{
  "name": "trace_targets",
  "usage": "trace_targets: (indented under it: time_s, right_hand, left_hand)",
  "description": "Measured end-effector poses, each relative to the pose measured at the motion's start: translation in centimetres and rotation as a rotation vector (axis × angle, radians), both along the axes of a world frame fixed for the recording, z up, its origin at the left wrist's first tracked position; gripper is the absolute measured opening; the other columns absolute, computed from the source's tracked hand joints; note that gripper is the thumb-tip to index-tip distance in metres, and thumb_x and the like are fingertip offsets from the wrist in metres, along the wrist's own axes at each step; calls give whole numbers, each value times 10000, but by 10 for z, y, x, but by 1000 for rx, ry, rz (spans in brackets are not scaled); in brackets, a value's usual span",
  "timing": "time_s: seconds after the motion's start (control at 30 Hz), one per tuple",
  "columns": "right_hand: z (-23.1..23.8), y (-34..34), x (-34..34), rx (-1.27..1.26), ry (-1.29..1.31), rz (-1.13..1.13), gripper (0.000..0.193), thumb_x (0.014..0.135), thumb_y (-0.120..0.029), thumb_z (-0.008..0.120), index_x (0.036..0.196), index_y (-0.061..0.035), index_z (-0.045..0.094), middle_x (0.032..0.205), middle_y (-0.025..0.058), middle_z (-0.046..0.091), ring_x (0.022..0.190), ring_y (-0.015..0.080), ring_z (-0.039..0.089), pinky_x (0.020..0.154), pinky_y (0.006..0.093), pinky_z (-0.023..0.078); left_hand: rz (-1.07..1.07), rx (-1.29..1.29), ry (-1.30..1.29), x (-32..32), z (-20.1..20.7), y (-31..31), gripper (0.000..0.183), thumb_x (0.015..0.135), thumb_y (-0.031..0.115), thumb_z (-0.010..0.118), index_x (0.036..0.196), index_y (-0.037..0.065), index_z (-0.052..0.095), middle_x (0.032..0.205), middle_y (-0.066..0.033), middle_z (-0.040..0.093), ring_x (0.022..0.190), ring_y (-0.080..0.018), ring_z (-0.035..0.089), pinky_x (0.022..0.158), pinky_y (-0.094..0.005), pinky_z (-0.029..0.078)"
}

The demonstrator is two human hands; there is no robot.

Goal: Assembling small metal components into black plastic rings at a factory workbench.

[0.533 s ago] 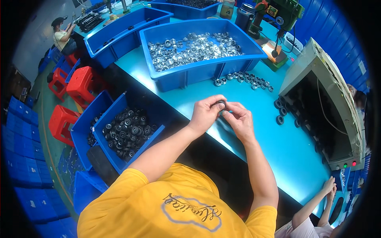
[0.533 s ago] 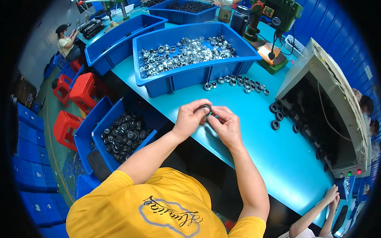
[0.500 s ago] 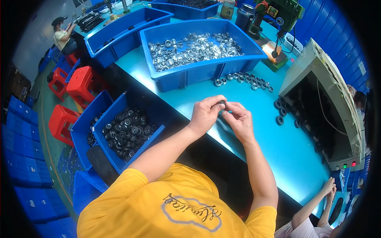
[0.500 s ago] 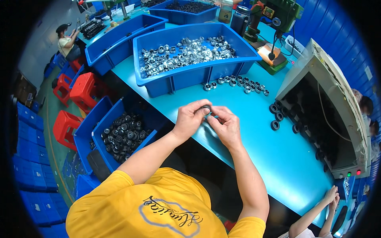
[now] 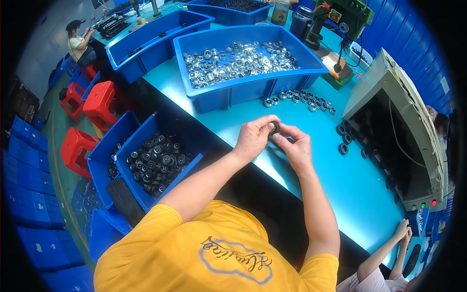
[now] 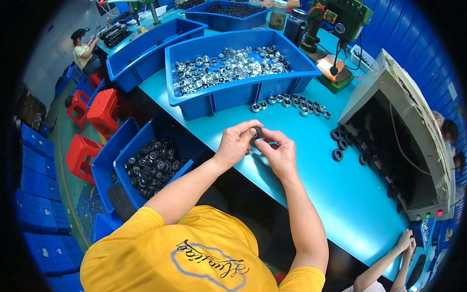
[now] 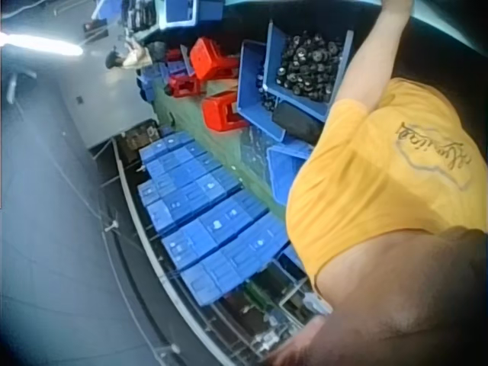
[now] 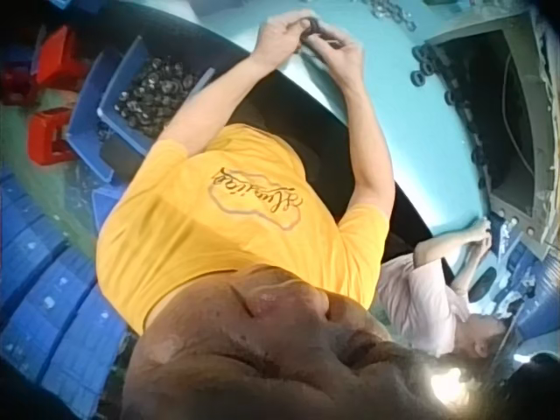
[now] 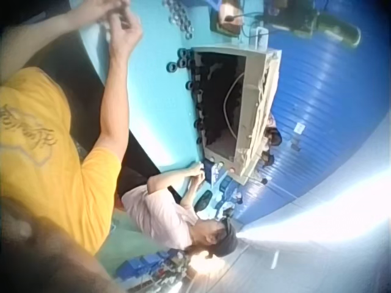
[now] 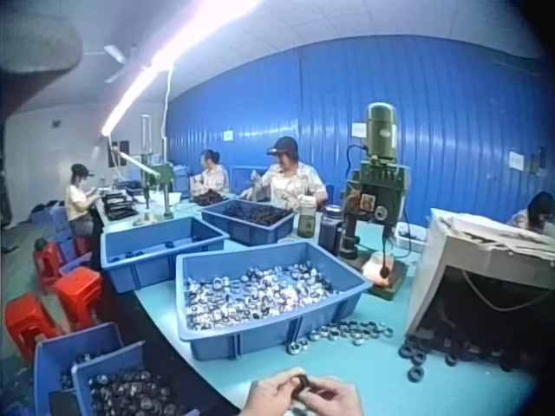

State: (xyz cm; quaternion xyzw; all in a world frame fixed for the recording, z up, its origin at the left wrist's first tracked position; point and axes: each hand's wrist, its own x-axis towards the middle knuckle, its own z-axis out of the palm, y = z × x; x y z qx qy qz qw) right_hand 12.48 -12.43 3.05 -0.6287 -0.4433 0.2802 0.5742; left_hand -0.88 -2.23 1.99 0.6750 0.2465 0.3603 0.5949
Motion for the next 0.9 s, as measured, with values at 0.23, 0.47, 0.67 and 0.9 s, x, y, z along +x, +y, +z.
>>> trace_targets:
  time_s: [0.23,0.47,0.67,0.9]
  right_hand:
    - [-5,-1,4,5,121,42,306,891,-64,778,1188,3,754,1061,48,723,906,119,685,766,262,549]
    - [-1,0,3,-38,169,34,309,918,-92,758,1207,15,738,1054,64,747,884,121,684,768,273,563]
    - [-6,1,5,-29,260,50,272,939,-124,753,1168,21,738,1023,87,762,865,126,687,756,266,565]
    - [-12,3,13,-35,508,109,343,977,-163,729,1264,18,678,1100,108,748,919,159,709,819,297,592]
  left_hand:
    - [-64,-24,-78,-2,-9,4,263,1015,84,645,1268,81,717,896,16,690,755,-36,582,637,-213,508]
    - [-168,-133,-63,-9,-10,10,262,1040,89,600,1273,77,718,949,-5,708,789,-62,633,675,-225,535]
    - [-130,-88,28,-9,-8,8,303,1063,96,557,1347,86,663,965,-19,688,814,-73,640,686,-233,537]
    - [-253,139,2,-13,-15,7,512,1017,135,655,1508,134,510,1035,-34,701,894,-93,654,795,-239,543]
